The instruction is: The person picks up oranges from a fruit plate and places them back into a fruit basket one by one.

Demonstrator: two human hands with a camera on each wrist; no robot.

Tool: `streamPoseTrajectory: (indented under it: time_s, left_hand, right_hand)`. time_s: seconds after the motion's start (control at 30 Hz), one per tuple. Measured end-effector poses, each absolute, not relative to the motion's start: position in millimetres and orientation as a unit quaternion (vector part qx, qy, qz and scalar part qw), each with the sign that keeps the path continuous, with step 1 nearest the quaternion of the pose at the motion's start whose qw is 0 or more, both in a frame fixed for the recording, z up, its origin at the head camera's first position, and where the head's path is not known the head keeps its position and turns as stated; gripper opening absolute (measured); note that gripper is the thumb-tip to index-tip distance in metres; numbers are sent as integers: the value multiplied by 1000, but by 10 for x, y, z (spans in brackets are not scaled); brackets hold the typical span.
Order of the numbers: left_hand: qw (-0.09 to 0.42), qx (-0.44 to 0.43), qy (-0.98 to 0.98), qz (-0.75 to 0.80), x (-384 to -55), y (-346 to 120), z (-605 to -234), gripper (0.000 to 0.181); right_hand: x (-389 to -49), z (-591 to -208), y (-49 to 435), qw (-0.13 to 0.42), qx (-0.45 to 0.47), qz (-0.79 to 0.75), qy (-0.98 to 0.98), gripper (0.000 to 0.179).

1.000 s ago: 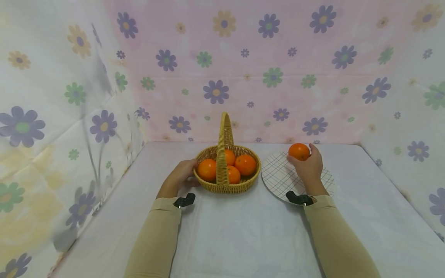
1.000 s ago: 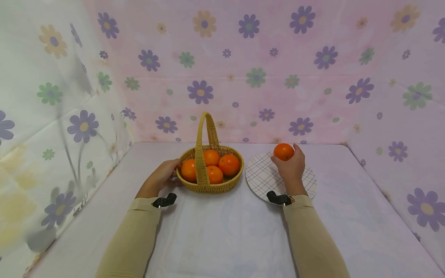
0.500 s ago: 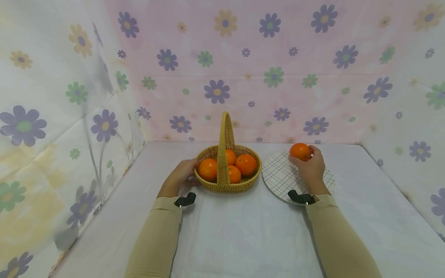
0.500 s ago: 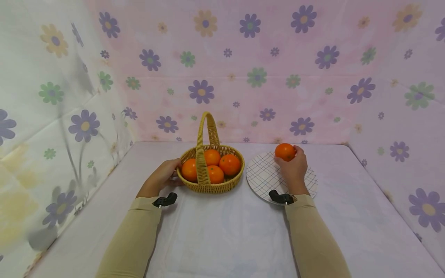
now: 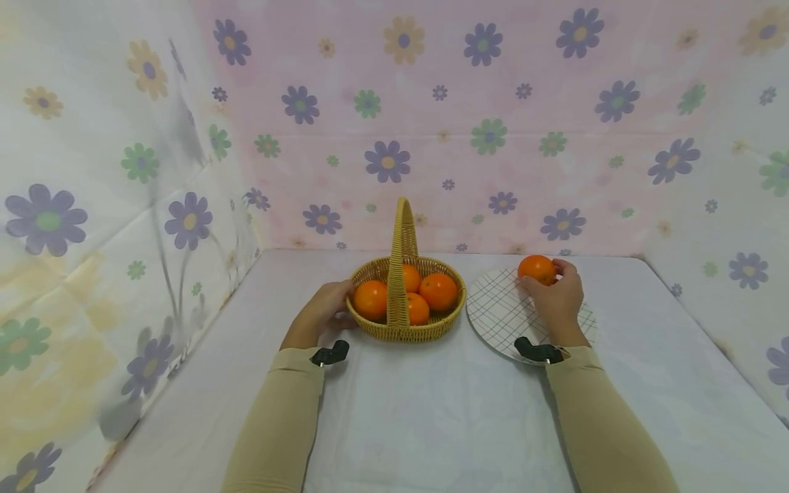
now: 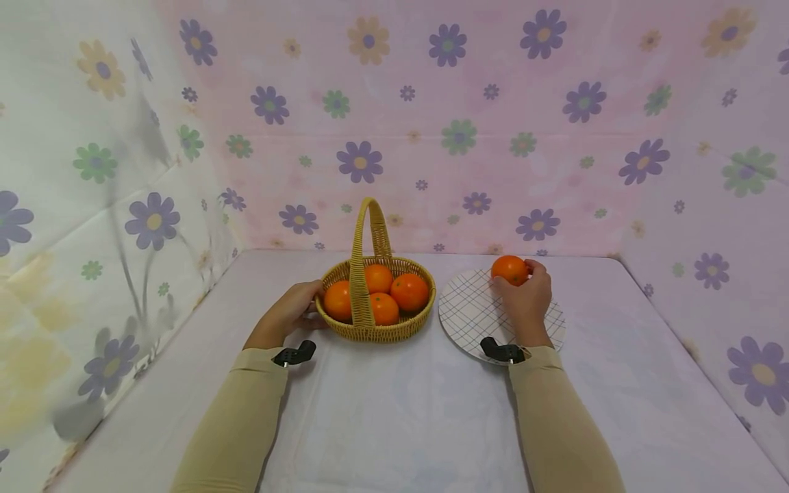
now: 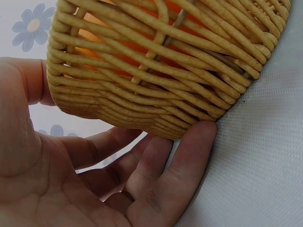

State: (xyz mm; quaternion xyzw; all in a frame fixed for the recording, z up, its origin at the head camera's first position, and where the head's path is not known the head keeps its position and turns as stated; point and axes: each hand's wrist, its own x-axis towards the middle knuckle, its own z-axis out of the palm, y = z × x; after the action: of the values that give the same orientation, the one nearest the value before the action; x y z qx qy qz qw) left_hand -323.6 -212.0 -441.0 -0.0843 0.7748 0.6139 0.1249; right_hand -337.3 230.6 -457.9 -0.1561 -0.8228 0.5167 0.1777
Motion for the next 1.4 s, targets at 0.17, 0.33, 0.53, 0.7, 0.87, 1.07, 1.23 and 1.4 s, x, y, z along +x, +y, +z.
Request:
streamPoseTrajectory:
  time_s: [0.17,0.33,0.53,0.7,0.87,1.07,1.23,1.4]
  left_hand:
    - [125,-84,776,613,-3236,-2114,-4403,28]
    - [125,-88,777,610,-3235,-2113,-4403,29]
    - [125,-87,773,615,-3221,-2109,-4393,29]
    - [123,-82,775,614,-3215,-2107,-4388,28]
    - [125,-86,770,620,-3204,-2102,-4376,27]
    - [126,-83,769,621,-3219,-2114,-4388,27]
    - [127,-82,772,617,-3224,-2120,-4388,33]
    - [127,-84,772,617,-3226,-2116,-4385,32]
  right_hand:
    - [-3355,-4545,2293,188,-152,518,-820,79]
    - [-3338,-4457,2236,188,-145,510,-827,79]
    - [-3302,-4355,2159,188,-130,513,-827,79]
    - [-3277,-4292,2101,190,-117,517,-827,79]
    - [-3252,-4223,2044,195,-104,520,-825,75]
    - [-3227,-4118,1966,195,-71,515,-831,70]
    - [-3203,-4032,1907,190,-41,509,-838,69]
    - [-3186,-3986,1859,188,-17,502,-844,67]
